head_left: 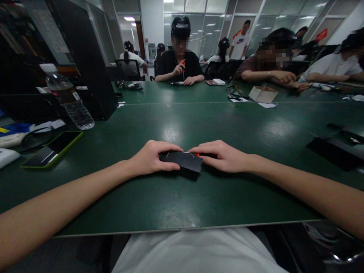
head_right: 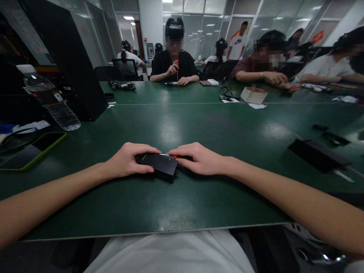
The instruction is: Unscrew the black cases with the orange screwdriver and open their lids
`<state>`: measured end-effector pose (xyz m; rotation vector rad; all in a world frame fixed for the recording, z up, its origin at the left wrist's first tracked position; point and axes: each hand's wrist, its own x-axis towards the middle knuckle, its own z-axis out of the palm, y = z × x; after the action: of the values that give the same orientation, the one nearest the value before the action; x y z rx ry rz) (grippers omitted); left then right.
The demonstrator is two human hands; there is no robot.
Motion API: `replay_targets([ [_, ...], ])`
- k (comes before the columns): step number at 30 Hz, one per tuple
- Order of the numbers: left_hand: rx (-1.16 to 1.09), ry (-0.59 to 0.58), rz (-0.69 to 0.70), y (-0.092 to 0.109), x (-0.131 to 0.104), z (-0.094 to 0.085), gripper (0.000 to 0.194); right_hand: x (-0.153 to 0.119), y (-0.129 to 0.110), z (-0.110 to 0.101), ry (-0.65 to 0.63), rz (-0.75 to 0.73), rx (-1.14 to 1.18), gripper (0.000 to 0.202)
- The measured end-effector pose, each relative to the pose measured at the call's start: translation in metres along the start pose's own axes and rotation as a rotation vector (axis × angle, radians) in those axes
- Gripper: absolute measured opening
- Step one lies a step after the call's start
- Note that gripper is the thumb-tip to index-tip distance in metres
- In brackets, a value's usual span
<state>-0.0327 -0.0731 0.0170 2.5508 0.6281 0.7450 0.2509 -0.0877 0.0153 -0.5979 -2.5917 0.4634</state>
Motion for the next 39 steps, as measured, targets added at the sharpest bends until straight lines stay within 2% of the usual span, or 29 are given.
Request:
replay_targets([
  [6, 0.004, 0.001, 0.020, 0.001, -0.001, 0.001, 0.047, -0.003, 0.005, 0.001, -0.024, -0.044, -0.219, 0.039],
  [10, -0.004, 0.002, 0.033, 0.002, -0.001, 0.002, 0.045, -0.004, 0.019, -0.001, -0.025, -0.056, -0.458, 0.038],
  [13, -0.008, -0.013, 0.045, 0.002, -0.002, 0.003, 0.046, -0.002, 0.029, -0.004, 0.000, -0.102, -0.546, 0.034],
  [17, -0.013, -0.037, 0.060, 0.003, -0.003, 0.004, 0.050, 0.003, 0.032, -0.005, 0.050, -0.204, -0.562, 0.031],
  [21, -0.005, -0.064, 0.081, 0.003, -0.004, 0.004, 0.051, 0.009, 0.023, 0.001, 0.052, -0.278, -0.577, 0.030],
  [26, 0.006, -0.080, 0.099, 0.003, -0.005, 0.005, 0.052, 0.012, 0.017, 0.004, 0.030, -0.247, -0.576, 0.030],
  [36, 0.016, -0.096, 0.066, 0.005, -0.005, 0.003, 0.050, 0.014, 0.029, 0.006, 0.033, -0.253, -0.454, 0.027],
  [39, 0.011, -0.103, 0.063, 0.006, -0.005, 0.003, 0.050, 0.014, 0.028, 0.005, 0.019, -0.252, -0.485, 0.025],
])
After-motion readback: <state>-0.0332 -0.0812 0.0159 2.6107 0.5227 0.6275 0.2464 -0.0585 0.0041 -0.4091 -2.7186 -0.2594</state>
